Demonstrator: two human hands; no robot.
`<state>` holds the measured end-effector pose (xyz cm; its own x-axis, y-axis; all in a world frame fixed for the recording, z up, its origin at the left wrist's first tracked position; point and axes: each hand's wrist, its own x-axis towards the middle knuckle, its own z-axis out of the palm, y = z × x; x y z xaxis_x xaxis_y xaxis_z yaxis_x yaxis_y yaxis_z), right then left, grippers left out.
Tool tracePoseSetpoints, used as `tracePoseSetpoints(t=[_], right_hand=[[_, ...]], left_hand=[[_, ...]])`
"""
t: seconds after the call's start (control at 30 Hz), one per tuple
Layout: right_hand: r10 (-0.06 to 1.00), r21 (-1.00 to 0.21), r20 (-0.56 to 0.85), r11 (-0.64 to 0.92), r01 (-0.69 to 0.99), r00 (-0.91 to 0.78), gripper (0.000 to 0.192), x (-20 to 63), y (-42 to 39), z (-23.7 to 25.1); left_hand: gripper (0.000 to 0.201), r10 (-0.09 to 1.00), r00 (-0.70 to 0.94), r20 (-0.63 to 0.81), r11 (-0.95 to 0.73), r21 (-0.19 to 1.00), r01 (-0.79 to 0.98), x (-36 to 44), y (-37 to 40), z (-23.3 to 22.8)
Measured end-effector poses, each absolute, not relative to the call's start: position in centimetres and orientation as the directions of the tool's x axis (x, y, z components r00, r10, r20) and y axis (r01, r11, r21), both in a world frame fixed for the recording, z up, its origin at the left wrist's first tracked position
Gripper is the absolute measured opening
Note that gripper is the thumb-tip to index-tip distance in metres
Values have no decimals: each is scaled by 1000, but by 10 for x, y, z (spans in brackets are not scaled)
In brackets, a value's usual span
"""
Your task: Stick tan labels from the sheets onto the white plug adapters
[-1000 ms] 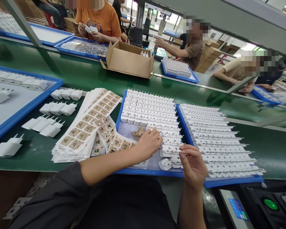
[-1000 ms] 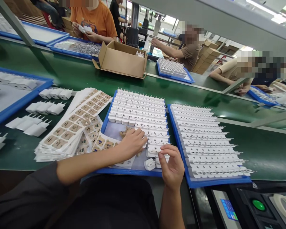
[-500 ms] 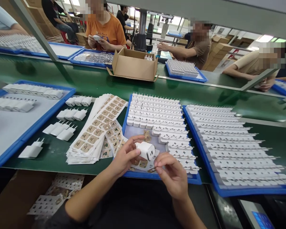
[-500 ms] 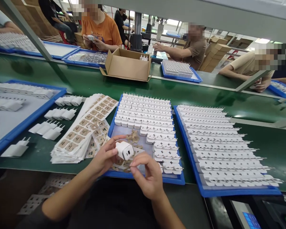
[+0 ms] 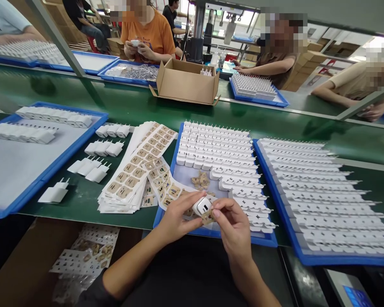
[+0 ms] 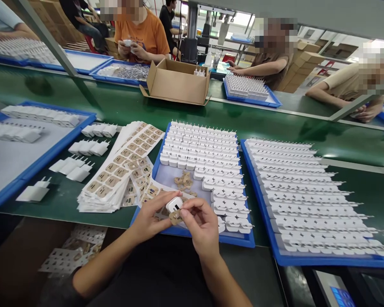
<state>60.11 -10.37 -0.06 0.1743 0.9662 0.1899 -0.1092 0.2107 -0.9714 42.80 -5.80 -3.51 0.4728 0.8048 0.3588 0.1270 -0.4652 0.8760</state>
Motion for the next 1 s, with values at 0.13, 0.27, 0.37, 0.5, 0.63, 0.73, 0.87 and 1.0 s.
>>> tracePoseSetpoints(t=[0.13, 0.27, 0.37, 0.5, 0.63, 0.73, 0.87, 1.0], right_hand=[[968, -974, 167, 192, -124, 188, 4, 605, -104, -2], [955, -973, 191, 215, -89, 225, 3, 609, -103, 3], [951, -970, 220, 236, -50, 218, 5, 607, -102, 9], [946, -968, 248, 250, 19, 208, 5, 602, -101, 15], [940, -963, 269, 262, 62, 212, 7, 602, -102, 16], [944, -965, 261, 260, 33, 199, 10, 602, -103, 16], [945, -963, 267, 271, 6, 190, 14, 601, -103, 16], [942, -959, 280, 281, 18, 183, 16, 600, -102, 17]], left_hand=[[47, 817, 418, 397, -469, 880, 80, 430, -61, -36], [42, 747, 424, 512, -576, 817, 29, 428, -61, -33], [43, 744, 449, 496, -582, 811, 69, 427, -60, -30], [48, 723, 461, 515, -608, 791, 69, 426, -61, -28], [48, 705, 459, 540, -632, 773, 62, 427, -61, -26], [47, 700, 450, 555, -641, 765, 54, 427, -60, -26], [47, 697, 448, 560, -647, 761, 55, 427, -59, -26], [48, 690, 448, 568, -652, 757, 44, 427, -59, -25]])
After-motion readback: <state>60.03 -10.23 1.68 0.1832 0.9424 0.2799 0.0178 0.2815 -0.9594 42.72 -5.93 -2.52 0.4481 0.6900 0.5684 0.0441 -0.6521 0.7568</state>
